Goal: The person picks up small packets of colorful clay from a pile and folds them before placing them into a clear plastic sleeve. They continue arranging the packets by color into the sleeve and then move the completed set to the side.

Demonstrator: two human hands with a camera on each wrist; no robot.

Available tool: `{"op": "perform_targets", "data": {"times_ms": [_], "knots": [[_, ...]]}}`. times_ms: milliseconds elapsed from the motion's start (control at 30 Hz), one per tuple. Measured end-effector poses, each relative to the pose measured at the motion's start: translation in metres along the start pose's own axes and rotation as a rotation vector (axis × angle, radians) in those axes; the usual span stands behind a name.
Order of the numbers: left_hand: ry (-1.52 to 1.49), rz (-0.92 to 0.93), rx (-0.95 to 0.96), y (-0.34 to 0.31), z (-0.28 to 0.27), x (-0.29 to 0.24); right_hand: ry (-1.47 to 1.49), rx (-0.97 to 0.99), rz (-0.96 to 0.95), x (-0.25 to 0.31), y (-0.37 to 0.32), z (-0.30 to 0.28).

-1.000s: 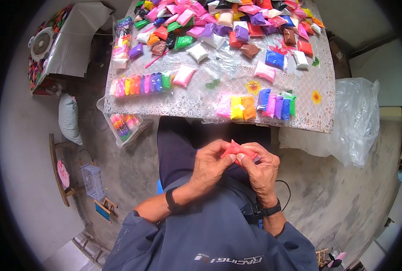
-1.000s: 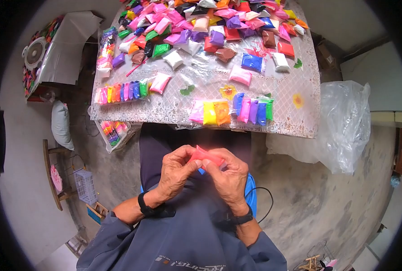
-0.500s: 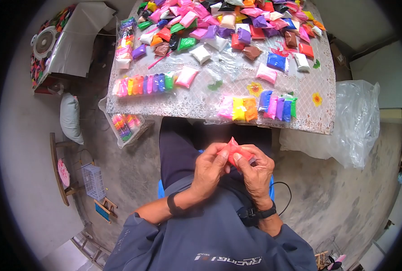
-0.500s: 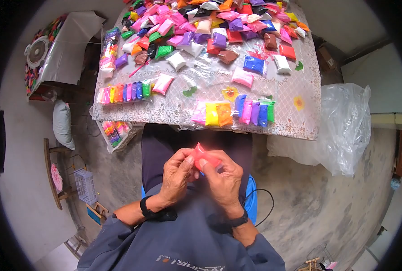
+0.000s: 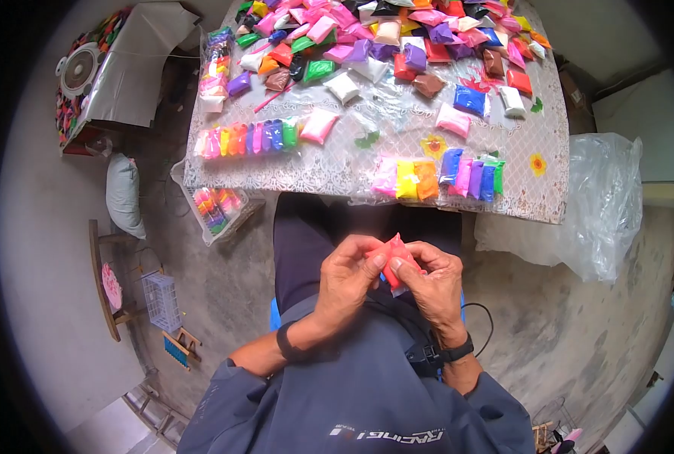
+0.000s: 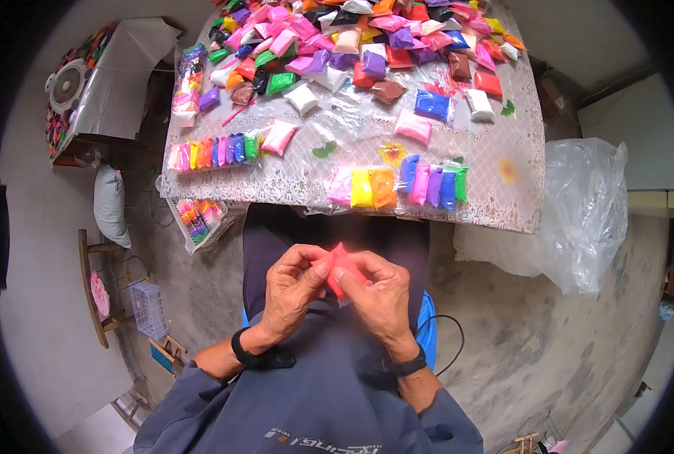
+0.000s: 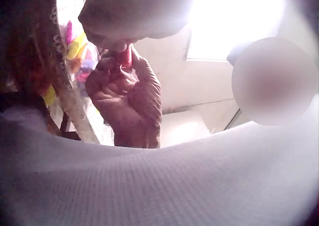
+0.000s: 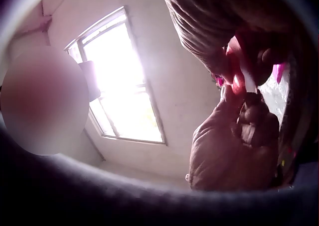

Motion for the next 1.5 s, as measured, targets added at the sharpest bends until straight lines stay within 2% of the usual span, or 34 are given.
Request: {"op": "perform_targets", "data": {"times_ms": [167,600,733,800,900,967,1133,1233,1500], "knots": [[0.092,0.060,-0.057,-0.004,0.002,-0.005,-0.002,-0.051,-0.032,-0.004,-0.002,0.003],[0.064,0.037,-0.022,-0.007,-0.002,0.006,0.012,-0.115,-0.106,-0.009,-0.005,0.002],[0.056,0.012,-0.022,-0.007,-0.003,0.007,-0.074,-0.114,-0.113,-0.009,-0.006,0.001],[0.048,0.010,-0.028,-0.006,-0.004,0.005,-0.123,-0.085,-0.198,-0.005,-0.006,0.005],[0.036,-0.010,-0.014,-0.006,-0.007,0.005,-0.137,-0.040,-0.218,0.002,-0.006,0.008],[0.111,0.015,0.007,-0.007,-0.006,0.002,-0.154,-0.037,-0.197,0.001,-0.006,0.006],[0.069,0.020,0.007,-0.008,-0.002,0.000,-0.168,0.004,-0.139,0.001,-0.004,0.004],[0.062,0.012,0.021,-0.008,-0.002,0.001,-0.068,0.012,-0.110,0.001,-0.003,0.007],[0.119,0.025,0.051,-0.006,-0.003,0.008,-0.170,-0.026,-0.218,0.007,-0.002,0.011]]}}
Point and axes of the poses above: each hand's wrist, its own y-axis towards the middle knuckle, its own z-axis out of the palm, x = y × z, the point moved 7 cm from there along y, towards the middle knuckle, and after that the axes turned 3 degrees about y, right-handed, at the moved point
